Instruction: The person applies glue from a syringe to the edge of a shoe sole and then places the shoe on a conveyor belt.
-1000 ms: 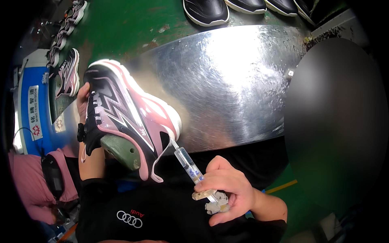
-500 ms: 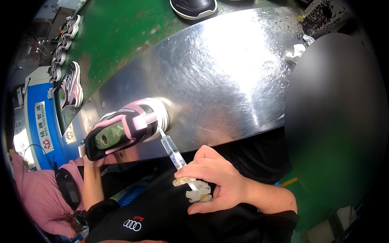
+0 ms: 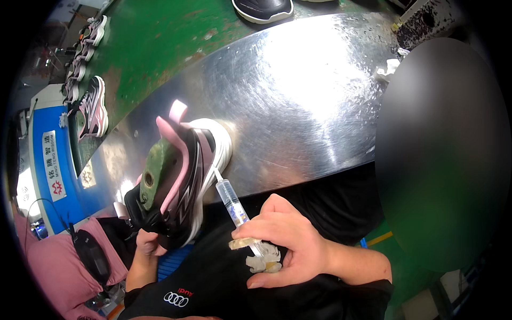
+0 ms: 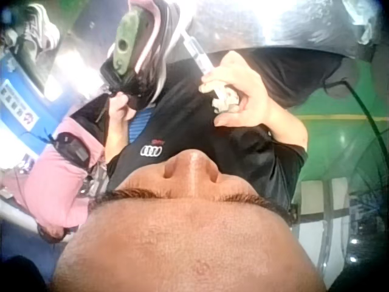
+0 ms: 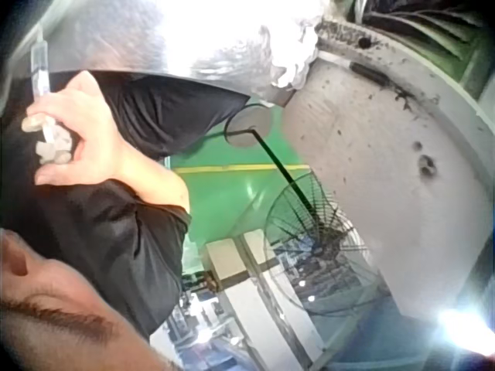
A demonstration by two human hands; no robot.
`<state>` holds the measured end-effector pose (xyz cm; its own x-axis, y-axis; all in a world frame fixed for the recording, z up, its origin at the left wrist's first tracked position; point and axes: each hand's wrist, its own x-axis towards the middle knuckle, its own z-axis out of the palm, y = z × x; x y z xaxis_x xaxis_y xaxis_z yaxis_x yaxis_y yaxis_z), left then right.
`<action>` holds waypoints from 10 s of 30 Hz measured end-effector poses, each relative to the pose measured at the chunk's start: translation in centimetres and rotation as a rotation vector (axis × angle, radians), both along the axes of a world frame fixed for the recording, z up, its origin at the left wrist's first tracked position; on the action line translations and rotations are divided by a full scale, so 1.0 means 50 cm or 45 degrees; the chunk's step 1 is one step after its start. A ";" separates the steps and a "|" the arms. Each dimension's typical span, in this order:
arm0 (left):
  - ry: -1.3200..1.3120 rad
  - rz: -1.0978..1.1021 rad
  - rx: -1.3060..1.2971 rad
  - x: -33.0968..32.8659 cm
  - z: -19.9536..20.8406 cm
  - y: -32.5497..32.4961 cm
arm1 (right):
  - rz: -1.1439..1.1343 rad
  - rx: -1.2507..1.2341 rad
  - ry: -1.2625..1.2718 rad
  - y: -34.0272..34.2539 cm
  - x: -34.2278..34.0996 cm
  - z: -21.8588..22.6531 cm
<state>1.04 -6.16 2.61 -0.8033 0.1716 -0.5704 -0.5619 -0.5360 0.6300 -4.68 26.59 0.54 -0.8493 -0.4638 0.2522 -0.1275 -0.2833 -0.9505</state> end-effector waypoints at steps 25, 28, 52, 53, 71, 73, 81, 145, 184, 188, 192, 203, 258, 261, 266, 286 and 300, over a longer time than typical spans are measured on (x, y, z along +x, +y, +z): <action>-0.218 -0.495 0.919 -0.066 -0.062 0.207 | 0.250 0.381 -0.163 0.087 0.035 0.216; -0.331 -0.613 0.982 -0.074 -0.080 0.223 | 0.243 0.422 -0.137 0.108 0.046 0.238; -0.156 -0.534 1.225 -0.163 -0.095 0.365 | -0.256 1.206 0.545 0.101 0.120 0.222; -0.151 -0.528 1.231 -0.166 -0.090 0.368 | -0.275 1.223 0.591 0.098 0.119 0.215; -0.186 -0.499 1.181 -0.183 -0.044 0.371 | -0.415 1.473 1.003 0.073 0.116 0.160; -0.172 -0.496 1.184 -0.185 -0.041 0.373 | -0.415 1.486 1.006 0.075 0.115 0.159; -0.189 -0.469 1.177 -0.186 -0.043 0.365 | -0.367 1.385 1.005 0.079 0.115 0.165; 1.354 -0.545 -1.603 -0.213 0.064 0.050 | -0.085 -0.111 -0.150 -0.055 -0.135 -0.056; 0.322 0.884 -0.429 -0.393 -0.055 -0.307 | -0.725 0.893 0.430 0.080 -0.133 -0.068; 0.337 0.852 -0.497 -0.392 -0.059 -0.340 | -0.758 0.904 0.434 0.075 -0.129 -0.070; 0.392 0.781 -0.601 -0.392 -0.037 -0.338 | -0.777 0.823 0.402 0.062 -0.132 -0.067; 0.750 0.237 -0.821 -0.202 0.095 -0.046 | -0.644 0.550 0.126 0.093 -0.118 -0.071; 1.302 -0.192 0.004 -0.326 0.015 0.105 | 0.307 -0.391 -0.151 -0.067 -0.144 0.215; 1.314 -0.210 0.031 -0.324 0.018 0.107 | 0.297 -0.374 -0.176 -0.070 -0.145 0.217; 1.301 -0.211 0.043 -0.315 0.023 0.101 | 0.270 -0.356 -0.234 -0.077 -0.141 0.219; 1.237 -0.108 -0.033 -0.326 0.009 0.095 | 0.227 -0.454 -0.202 -0.058 -0.132 0.187; 0.921 0.030 0.085 -0.342 -0.002 0.081 | 0.272 -0.566 -0.212 -0.037 -0.124 0.113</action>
<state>-16.06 -2.11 2.50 -0.9794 0.1657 0.1158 -0.0052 -0.5930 0.8052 -10.86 24.75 6.20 -0.7926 -0.5103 0.3337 0.1203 -0.6674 -0.7350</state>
